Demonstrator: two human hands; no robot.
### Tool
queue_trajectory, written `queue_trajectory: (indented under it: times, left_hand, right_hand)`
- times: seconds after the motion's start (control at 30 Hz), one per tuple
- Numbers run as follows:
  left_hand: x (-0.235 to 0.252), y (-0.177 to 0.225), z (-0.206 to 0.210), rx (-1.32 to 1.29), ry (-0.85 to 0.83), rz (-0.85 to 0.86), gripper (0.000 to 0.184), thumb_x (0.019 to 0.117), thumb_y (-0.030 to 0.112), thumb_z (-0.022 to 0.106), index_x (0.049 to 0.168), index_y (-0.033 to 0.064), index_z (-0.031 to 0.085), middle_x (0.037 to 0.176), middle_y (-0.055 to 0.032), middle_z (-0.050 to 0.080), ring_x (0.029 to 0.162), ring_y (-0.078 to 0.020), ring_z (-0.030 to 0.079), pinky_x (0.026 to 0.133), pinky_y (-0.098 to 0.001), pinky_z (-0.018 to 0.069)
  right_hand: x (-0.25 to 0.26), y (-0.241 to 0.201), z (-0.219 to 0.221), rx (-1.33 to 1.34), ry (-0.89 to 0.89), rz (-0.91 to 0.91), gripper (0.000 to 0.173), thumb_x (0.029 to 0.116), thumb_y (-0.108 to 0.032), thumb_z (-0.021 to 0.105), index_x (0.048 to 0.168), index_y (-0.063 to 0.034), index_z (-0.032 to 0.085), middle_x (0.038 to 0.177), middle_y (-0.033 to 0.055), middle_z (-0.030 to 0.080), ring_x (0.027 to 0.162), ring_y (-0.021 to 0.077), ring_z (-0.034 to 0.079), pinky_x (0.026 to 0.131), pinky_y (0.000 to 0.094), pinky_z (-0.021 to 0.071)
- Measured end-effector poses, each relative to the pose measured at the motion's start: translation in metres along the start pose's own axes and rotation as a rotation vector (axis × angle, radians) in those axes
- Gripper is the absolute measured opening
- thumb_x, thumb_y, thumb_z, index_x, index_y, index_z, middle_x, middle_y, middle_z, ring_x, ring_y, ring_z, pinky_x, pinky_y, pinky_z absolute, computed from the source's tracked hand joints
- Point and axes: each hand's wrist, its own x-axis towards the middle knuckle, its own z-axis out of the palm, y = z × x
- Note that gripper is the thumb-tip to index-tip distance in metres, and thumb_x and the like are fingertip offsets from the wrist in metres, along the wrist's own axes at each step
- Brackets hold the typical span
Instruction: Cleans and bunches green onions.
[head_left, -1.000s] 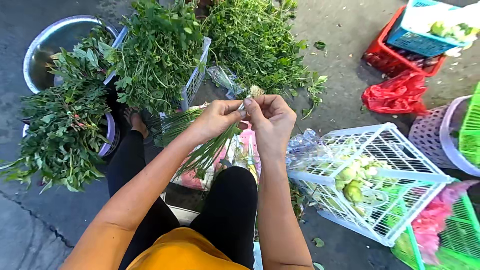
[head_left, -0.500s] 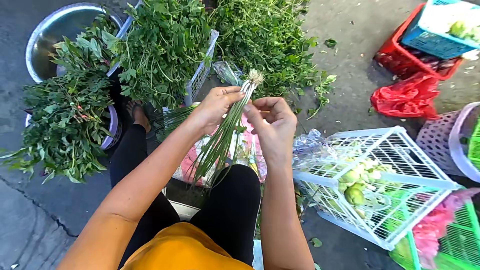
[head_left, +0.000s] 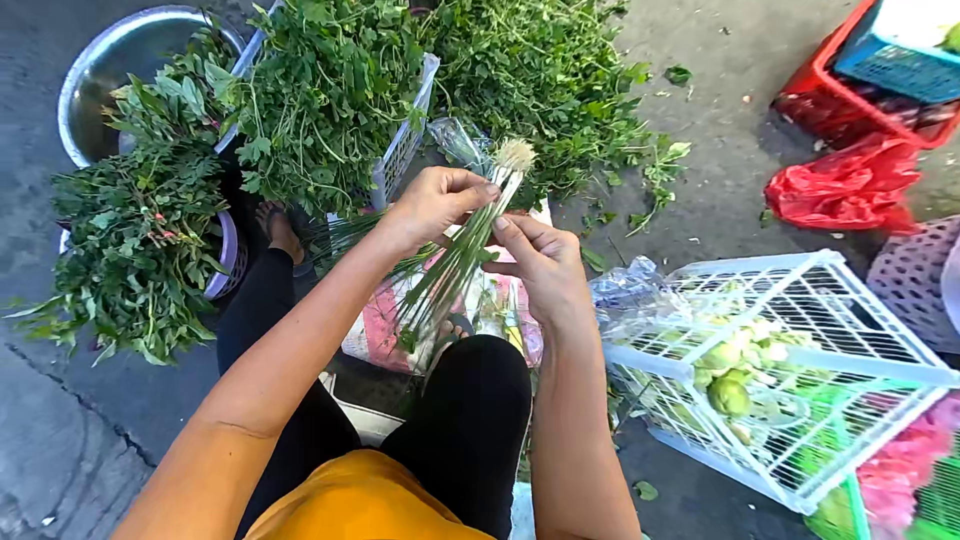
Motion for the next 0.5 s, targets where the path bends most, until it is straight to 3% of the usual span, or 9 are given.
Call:
queue_trajectory:
  times: [0.13,0.23,0.37,0.5]
  left_hand:
    - [0.021,-0.025,0.002,0.068,-0.016,-0.034,0.024,0.1061,0.019,0.057,0.115,0.0002,0.070,0.096,-0.0071,0.070,0.078,-0.0106,0.065,0.067,-0.0273,0.0558]
    - [0.042,-0.046,0.009,0.071,-0.028,-0.102,0.023,0.1059,0.018,0.057,0.112,0.0003,0.070,0.093,-0.0059,0.068,0.074,-0.0078,0.062,0.064,-0.0241,0.0515]
    - [0.078,-0.084,0.012,0.001,-0.119,-0.247,0.030,0.1061,0.027,0.057,0.119,0.0030,0.069,0.101,-0.0091,0.072,0.085,-0.0148,0.069,0.071,-0.0330,0.0587]
    - [0.117,-0.134,0.017,-0.007,-0.119,-0.383,0.024,0.1011,0.016,0.065,0.119,0.0006,0.067,0.101,-0.0095,0.069,0.082,-0.0140,0.065,0.069,-0.0326,0.0559]
  right_hand:
    - [0.024,0.029,-0.016,0.181,0.037,0.067,0.024,0.1033,-0.025,0.062,0.123,-0.0114,0.067,0.104,0.0015,0.070,0.088,0.0151,0.071,0.070,0.0342,0.0632]
    - [0.044,0.054,-0.021,0.308,0.077,0.143,0.010,0.1011,-0.016,0.065,0.107,-0.0097,0.070,0.091,0.0009,0.072,0.075,0.0124,0.071,0.061,0.0309,0.0628]
    - [0.067,0.103,-0.023,0.432,0.141,0.262,0.008,0.1012,-0.011,0.064,0.104,-0.0064,0.070,0.083,0.0020,0.070,0.066,0.0121,0.069,0.058,0.0309,0.0628]
    - [0.079,0.159,-0.020,0.412,0.131,0.337,0.013,0.1030,-0.017,0.062,0.110,-0.0086,0.069,0.088,0.0012,0.070,0.067,0.0112,0.069,0.060,0.0295,0.0622]
